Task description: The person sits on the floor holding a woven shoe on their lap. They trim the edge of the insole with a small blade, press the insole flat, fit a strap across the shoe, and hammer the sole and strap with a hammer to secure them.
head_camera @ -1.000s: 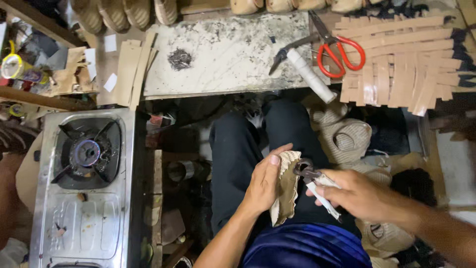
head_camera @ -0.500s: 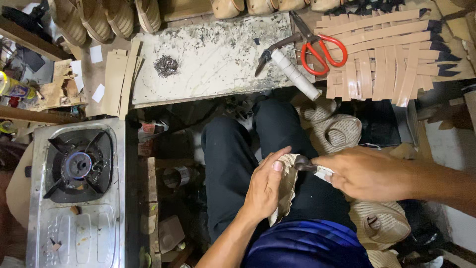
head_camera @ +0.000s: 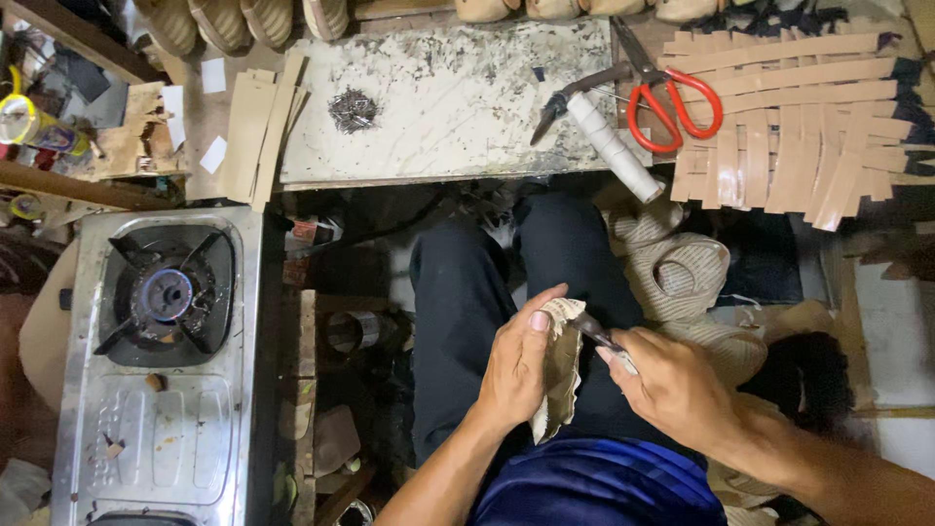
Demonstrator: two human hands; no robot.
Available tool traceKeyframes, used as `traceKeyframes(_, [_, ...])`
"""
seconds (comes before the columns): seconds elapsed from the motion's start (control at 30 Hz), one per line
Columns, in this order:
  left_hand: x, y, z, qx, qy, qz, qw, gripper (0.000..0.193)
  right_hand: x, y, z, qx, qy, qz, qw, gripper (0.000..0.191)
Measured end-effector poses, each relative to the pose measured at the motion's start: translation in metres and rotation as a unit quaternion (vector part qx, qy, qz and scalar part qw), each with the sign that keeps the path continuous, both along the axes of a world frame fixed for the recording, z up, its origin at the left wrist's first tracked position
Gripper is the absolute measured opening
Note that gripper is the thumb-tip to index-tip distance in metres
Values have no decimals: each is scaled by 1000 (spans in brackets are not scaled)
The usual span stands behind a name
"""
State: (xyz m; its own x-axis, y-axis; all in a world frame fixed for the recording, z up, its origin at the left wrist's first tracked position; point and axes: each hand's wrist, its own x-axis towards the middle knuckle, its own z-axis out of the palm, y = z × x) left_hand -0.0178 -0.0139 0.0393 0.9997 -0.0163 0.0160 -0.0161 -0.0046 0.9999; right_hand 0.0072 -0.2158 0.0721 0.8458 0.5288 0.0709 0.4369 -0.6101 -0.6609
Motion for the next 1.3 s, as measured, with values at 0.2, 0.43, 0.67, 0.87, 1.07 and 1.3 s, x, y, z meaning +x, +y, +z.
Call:
traceKeyframes(0.2, [-10, 2, 17, 39, -108, 64, 991, 56, 14, 4, 47, -42, -69, 64, 995, 30])
traceKeyframes(0.43, [0, 21, 35, 57, -205, 131, 968, 59, 56, 36, 85, -146, -130, 182, 964, 54])
traceKeyframes(0.67, [-18, 73, 61, 254, -37, 54, 965, 48, 57, 55, 56, -132, -202, 239, 941, 54])
traceKeyframes(0.87, [-10, 80, 68, 23, 152, -27, 988, 57, 39, 63, 33, -96, -270, 190, 939, 43])
traceKeyframes(1.07, [-17, 75, 69, 52, 134, -21, 989, 50, 21, 60, 23, -69, -240, 159, 955, 46])
traceKeyframes(1.3, [-28, 65, 66, 66, 121, 42, 990, 45, 10, 49, 19, 4, 356, 115, 927, 34])
